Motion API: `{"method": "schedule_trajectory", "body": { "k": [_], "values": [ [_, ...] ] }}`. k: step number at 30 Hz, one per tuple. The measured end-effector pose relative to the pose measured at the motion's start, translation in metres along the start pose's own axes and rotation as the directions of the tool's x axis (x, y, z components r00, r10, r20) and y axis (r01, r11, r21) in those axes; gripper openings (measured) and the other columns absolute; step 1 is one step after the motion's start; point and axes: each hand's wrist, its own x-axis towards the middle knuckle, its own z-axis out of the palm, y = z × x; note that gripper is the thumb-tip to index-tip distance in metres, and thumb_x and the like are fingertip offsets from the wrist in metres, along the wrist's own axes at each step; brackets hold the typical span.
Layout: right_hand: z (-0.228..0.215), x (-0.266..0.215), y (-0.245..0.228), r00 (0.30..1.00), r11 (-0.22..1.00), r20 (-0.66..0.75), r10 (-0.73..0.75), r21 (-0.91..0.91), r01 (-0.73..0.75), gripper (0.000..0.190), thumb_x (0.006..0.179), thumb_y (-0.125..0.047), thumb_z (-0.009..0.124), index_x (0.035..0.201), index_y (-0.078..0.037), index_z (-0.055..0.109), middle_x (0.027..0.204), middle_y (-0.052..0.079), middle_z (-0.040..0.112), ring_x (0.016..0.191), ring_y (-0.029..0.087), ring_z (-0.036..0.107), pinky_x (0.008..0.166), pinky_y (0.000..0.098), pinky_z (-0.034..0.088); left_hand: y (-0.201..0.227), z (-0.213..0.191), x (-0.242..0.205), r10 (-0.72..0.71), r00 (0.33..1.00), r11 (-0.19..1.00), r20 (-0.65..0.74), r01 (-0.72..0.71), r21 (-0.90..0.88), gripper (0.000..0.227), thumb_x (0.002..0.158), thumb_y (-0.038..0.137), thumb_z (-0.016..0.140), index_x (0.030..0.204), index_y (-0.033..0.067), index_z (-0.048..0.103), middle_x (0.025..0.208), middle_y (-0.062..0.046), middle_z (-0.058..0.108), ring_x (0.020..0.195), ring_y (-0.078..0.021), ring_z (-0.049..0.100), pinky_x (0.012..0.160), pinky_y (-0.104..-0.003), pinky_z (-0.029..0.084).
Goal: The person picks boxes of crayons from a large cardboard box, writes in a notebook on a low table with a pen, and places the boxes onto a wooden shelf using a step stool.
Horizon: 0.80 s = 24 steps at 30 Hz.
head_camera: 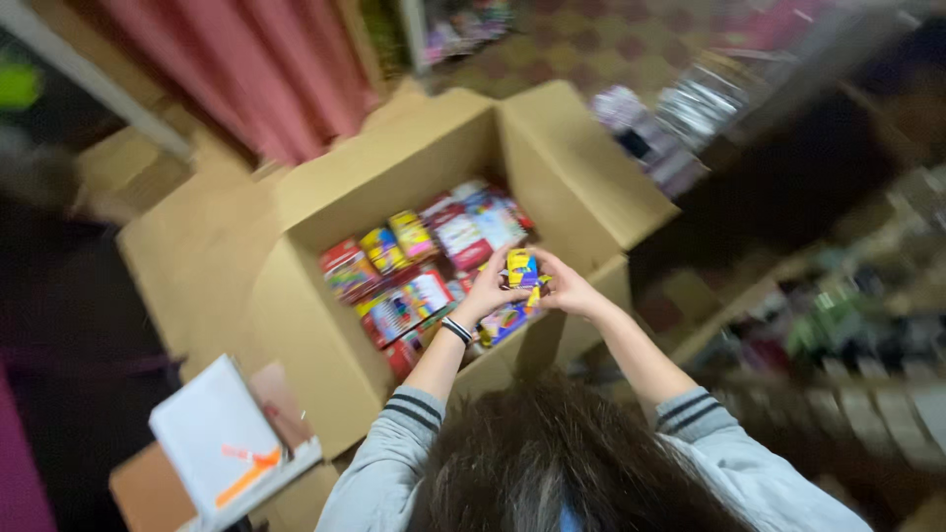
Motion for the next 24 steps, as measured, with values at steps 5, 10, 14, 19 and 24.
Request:
{"method": "schedule_trajectory", "body": {
  "k": [5,10,14,19,24],
  "values": [
    [-0.058,-0.097,0.026,0.929,0.978,-0.348,-0.128,0.110,0.176,0.098,0.054,0.025,0.071,0.139,-0.015,0.044,0.101,0.013,0.063,0.074,0.018,0.070,0.065,0.0299,0.059,0.007,0.105,0.025,-0.078,0.952,0.992,0.296,0.045,0.118,0.082,0.062,-0.002,0.090,0.134,0.0110,0.053,0.111,-0.009,0.056,0.087,-0.0177,0.064,0.074,-0.027,0.060],
    [-0.083,-0.191,0.025,0.750,0.946,-0.639,-0.170,0.107,0.306,0.095,0.052,0.022,0.082,0.135,-0.010,0.049,0.092,0.012,0.063,0.067,0.014,0.066,0.059,0.0257,0.059,-0.030,0.194,0.047,-0.125,0.841,0.983,0.526,0.033,0.180,0.079,0.059,0.000,0.092,0.129,0.0127,0.059,0.100,-0.006,0.061,0.079,-0.0141,0.067,0.070,-0.025,0.059],
    [-0.093,-0.251,0.072,0.612,0.951,-0.782,-0.120,0.087,0.297,0.094,0.054,0.020,0.082,0.136,-0.013,0.048,0.096,0.013,0.065,0.068,0.013,0.066,0.057,0.0252,0.059,-0.053,0.255,0.033,-0.221,0.737,0.973,0.639,0.124,0.194,0.075,0.059,-0.006,0.090,0.126,0.0054,0.059,0.102,-0.013,0.065,0.087,-0.0220,0.068,0.075,-0.033,0.059],
    [-0.061,-0.310,0.103,0.446,0.968,-0.894,-0.053,0.064,0.244,0.089,0.074,0.008,0.072,0.148,-0.018,0.031,0.106,0.015,0.064,0.083,0.016,0.065,0.066,0.0232,0.056,-0.133,0.279,0.021,-0.284,0.679,0.952,0.677,0.117,0.283,0.064,0.064,-0.004,0.089,0.122,0.0014,0.063,0.100,-0.018,0.067,0.089,-0.0260,0.068,0.077,-0.035,0.058],
    [-0.063,-0.343,0.202,0.166,0.923,-0.958,-0.232,-0.271,-0.274,0.044,0.088,-0.014,0.070,0.129,-0.003,0.056,0.109,0.020,0.069,0.106,0.035,0.065,0.091,0.0472,0.051,-0.174,0.279,0.009,-0.312,0.734,0.824,0.604,-0.108,0.557,0.046,0.072,0.015,0.087,0.114,0.0110,0.069,0.100,-0.014,0.073,0.102,-0.0316,0.067,0.089,-0.043,0.052]
  ]
}}
